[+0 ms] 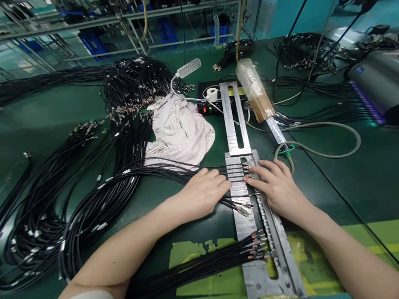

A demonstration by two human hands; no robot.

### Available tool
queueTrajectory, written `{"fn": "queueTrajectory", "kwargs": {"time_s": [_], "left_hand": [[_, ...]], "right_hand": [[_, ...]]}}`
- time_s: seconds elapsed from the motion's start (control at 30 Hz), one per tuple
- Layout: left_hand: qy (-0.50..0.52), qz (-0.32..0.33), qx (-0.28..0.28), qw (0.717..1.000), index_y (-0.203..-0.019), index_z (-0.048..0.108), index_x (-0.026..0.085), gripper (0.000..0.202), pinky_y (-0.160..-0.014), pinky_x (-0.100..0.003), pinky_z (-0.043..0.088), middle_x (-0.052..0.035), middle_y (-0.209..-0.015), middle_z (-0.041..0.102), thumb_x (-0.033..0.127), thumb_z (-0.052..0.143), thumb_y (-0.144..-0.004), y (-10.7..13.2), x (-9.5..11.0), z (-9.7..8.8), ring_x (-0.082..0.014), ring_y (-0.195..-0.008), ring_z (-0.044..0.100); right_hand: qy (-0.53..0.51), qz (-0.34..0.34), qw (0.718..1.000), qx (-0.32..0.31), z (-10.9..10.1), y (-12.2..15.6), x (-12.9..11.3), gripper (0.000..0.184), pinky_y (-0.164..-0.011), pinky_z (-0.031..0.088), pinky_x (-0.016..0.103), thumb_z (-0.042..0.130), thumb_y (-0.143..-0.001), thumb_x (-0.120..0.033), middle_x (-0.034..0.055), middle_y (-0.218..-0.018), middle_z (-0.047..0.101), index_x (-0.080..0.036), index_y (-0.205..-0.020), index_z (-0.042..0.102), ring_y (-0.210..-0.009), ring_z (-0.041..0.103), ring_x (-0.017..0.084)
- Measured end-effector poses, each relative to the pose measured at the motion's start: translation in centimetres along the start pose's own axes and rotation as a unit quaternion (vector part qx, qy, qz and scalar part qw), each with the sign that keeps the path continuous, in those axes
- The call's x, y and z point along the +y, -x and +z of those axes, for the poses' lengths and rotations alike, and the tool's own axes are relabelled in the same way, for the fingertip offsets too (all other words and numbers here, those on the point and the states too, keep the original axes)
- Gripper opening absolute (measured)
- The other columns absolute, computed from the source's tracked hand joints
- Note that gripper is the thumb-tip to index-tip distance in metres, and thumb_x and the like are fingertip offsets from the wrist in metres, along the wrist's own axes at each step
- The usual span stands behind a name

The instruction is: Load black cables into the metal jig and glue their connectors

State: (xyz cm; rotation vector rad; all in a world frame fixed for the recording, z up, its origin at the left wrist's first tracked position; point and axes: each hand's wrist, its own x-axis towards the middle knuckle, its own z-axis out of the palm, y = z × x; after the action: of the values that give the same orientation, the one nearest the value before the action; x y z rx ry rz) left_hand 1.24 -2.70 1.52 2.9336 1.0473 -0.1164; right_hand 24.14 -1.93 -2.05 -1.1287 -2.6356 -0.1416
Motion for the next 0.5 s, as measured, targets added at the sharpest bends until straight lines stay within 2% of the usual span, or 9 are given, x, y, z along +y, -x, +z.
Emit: {"fn": "queueTrajectory", "kwargs": {"time_s": [0.1,0.2,0.27,0.4,0.5], "left_hand": [[0.021,0.001,-0.047,0.999,-0.084,0.056,0.016,0.012,-0.068,-0.032,0.033,-0.0026,-0.082,0.058,0.016,0.045,-0.088,0.2,-0.5,-0.6,-0.0178,-0.078,0.049],[0.032,0.007,-0.053,0.998,-0.078,0.054,0.017,0.016,-0.066,-0.031,0.034,-0.0016,-0.079,0.057,0.016,0.044,-0.090,0.2,-0.8,-0.7,-0.0170,-0.075,0.049],[0.044,-0.003,-0.023,0.999,-0.079,0.054,0.016,0.018,-0.067,-0.030,0.036,-0.0024,-0.081,0.056,0.017,0.041,-0.091,0.1,-1.0,-0.4,-0.0170,-0.076,0.048],[0.043,-0.078,0.067,0.994,-0.087,0.054,0.014,0.022,-0.069,-0.031,0.037,-0.0052,-0.084,0.055,0.017,0.034,-0.094,-0.6,-1.0,1.0,-0.0179,-0.077,0.048],[0.010,-0.078,0.095,0.992,-0.086,0.056,0.015,0.021,-0.066,-0.032,0.036,-0.0048,-0.081,0.053,0.015,0.036,-0.092,-1.1,-0.6,2.5,-0.0193,-0.074,0.046]], "right_hand": [[-0.042,0.012,0.999,0.018,0.1,0.3,0.7,0.049,-0.098,0.032,0.054,0.043,-0.075,0.003,0.0094,-0.122,0.055,-0.021,-0.114,0.060,-0.120,0.040,0.029],[-0.055,0.013,0.998,0.036,-0.1,0.2,0.8,0.047,-0.096,0.033,0.053,0.042,-0.077,0.002,0.0115,-0.121,0.055,-0.019,-0.116,0.058,-0.119,0.041,0.029],[-0.059,0.015,0.997,0.048,-0.3,0.2,1.0,0.044,-0.095,0.034,0.052,0.042,-0.078,0.000,0.0120,-0.118,0.056,-0.019,-0.113,0.059,-0.117,0.042,0.028],[-0.062,0.029,0.995,0.075,-0.9,0.3,1.9,0.040,-0.093,0.036,0.049,0.040,-0.080,-0.001,0.0125,-0.114,0.057,-0.018,-0.111,0.059,-0.115,0.044,0.028],[-0.053,0.046,0.994,0.087,-1.2,0.3,2.1,0.037,-0.092,0.037,0.049,0.040,-0.082,-0.003,0.0138,-0.113,0.057,-0.016,-0.110,0.059,-0.114,0.045,0.028]]}}
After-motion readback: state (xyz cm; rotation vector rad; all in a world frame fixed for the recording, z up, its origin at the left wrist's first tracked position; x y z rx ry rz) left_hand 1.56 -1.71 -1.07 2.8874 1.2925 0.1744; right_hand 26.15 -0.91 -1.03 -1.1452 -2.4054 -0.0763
